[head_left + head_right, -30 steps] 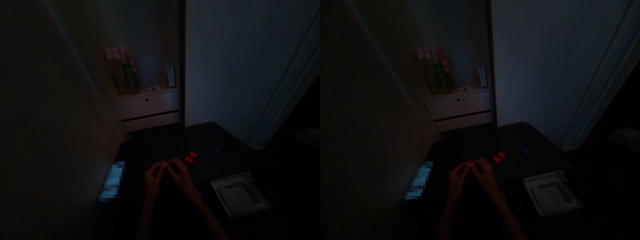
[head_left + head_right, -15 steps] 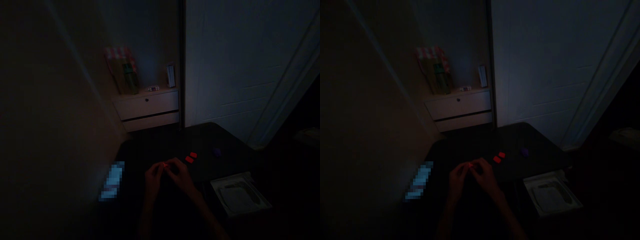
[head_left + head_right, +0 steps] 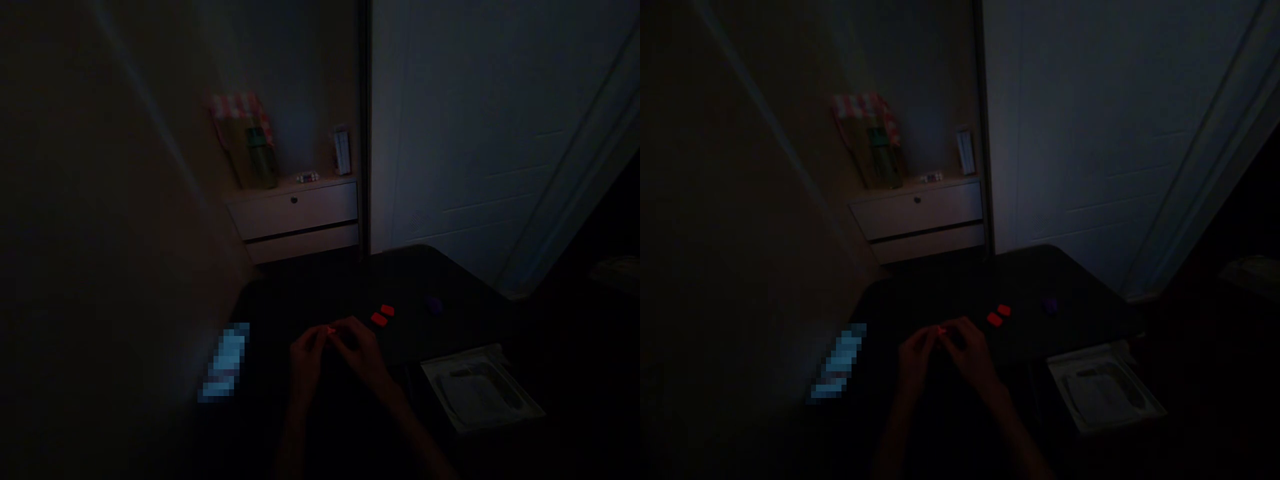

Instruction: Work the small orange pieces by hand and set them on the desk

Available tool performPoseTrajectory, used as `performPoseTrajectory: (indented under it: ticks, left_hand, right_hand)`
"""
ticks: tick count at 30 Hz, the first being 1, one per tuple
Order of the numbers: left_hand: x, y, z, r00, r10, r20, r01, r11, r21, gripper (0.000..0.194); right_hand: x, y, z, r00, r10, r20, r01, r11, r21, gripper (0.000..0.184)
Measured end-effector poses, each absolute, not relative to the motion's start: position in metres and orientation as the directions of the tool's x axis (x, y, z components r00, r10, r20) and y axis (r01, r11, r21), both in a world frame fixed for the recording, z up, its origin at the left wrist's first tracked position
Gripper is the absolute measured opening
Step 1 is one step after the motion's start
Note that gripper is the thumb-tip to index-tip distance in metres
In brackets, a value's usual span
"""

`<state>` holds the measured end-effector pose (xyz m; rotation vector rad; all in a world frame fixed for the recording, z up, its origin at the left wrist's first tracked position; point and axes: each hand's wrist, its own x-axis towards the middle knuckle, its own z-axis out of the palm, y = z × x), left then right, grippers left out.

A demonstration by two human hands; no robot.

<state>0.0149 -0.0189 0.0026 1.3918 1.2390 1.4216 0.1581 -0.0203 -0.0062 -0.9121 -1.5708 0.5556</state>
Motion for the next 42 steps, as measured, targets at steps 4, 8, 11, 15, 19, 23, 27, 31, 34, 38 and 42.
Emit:
performPoseTrajectory:
  ticks: [4,8,11,15,19,23,27,31,34,38,42]
  left_hand:
    - [0.0149,-0.0190,0.0034,-0.123,0.964,0.236,0.134,-0.219,0.966,0.034]
    - [0.0146,-0.0189,0.0027,-0.126,0.966,0.225,0.135,-0.208,0.969,0.033]
    - [0.0143,-0.0190,0.0010,-0.130,0.966,0.222,0.125,-0.206,0.971,0.034]
    - [0.0137,-0.0196,-0.0005,-0.119,0.969,0.217,0.079,-0.209,0.975,0.032]
    - [0.0132,-0.0193,-0.0006,-0.101,0.968,0.230,0.055,-0.226,0.973,0.031]
    - [0.0139,-0.0190,0.0002,-0.118,0.964,0.238,0.066,-0.231,0.971,0.031]
    - [0.0147,-0.0200,0.0022,-0.113,0.965,0.238,0.074,-0.230,0.970,0.031]
    - [0.0150,-0.0205,0.0030,-0.101,0.966,0.238,0.077,-0.231,0.970,0.029]
    - [0.0151,-0.0199,0.0023,-0.114,0.968,0.225,0.094,-0.215,0.972,0.029]
    - [0.0154,-0.0192,0.0018,-0.125,0.966,0.226,0.094,-0.215,0.972,0.030]
    - [0.0155,-0.0192,0.0018,-0.131,0.965,0.228,0.108,-0.215,0.971,0.030]
  right_hand:
    - [0.1587,-0.0214,-0.0054,-0.035,0.801,0.597,0.251,0.586,-0.771,0.009]
    - [0.1587,-0.0211,-0.0052,-0.032,0.801,0.598,0.257,0.585,-0.769,0.005]
    - [0.1582,-0.0211,-0.0046,-0.015,0.807,0.590,0.267,0.572,-0.775,0.006]
    - [0.1581,-0.0227,-0.0018,0.025,0.818,0.575,0.273,0.548,-0.791,0.006]
    - [0.1584,-0.0241,0.0005,0.018,0.813,0.582,0.281,0.555,-0.783,0.007]
    - [0.1587,-0.0238,-0.0007,-0.012,0.796,0.605,0.274,0.584,-0.764,0.011]
    - [0.1592,-0.0235,-0.0018,-0.013,0.791,0.611,0.282,0.589,-0.757,0.009]
    - [0.1595,-0.0234,-0.0018,0.004,0.794,0.608,0.297,0.579,-0.759,0.006]
    - [0.1594,-0.0236,-0.0015,-0.005,0.802,0.597,0.290,0.572,-0.767,0.006]
    - [0.1588,-0.0236,-0.0008,-0.026,0.802,0.597,0.290,0.577,-0.764,0.011]
    - [0.1587,-0.0227,-0.0006,-0.038,0.787,0.616,0.295,0.598,-0.745,0.010]
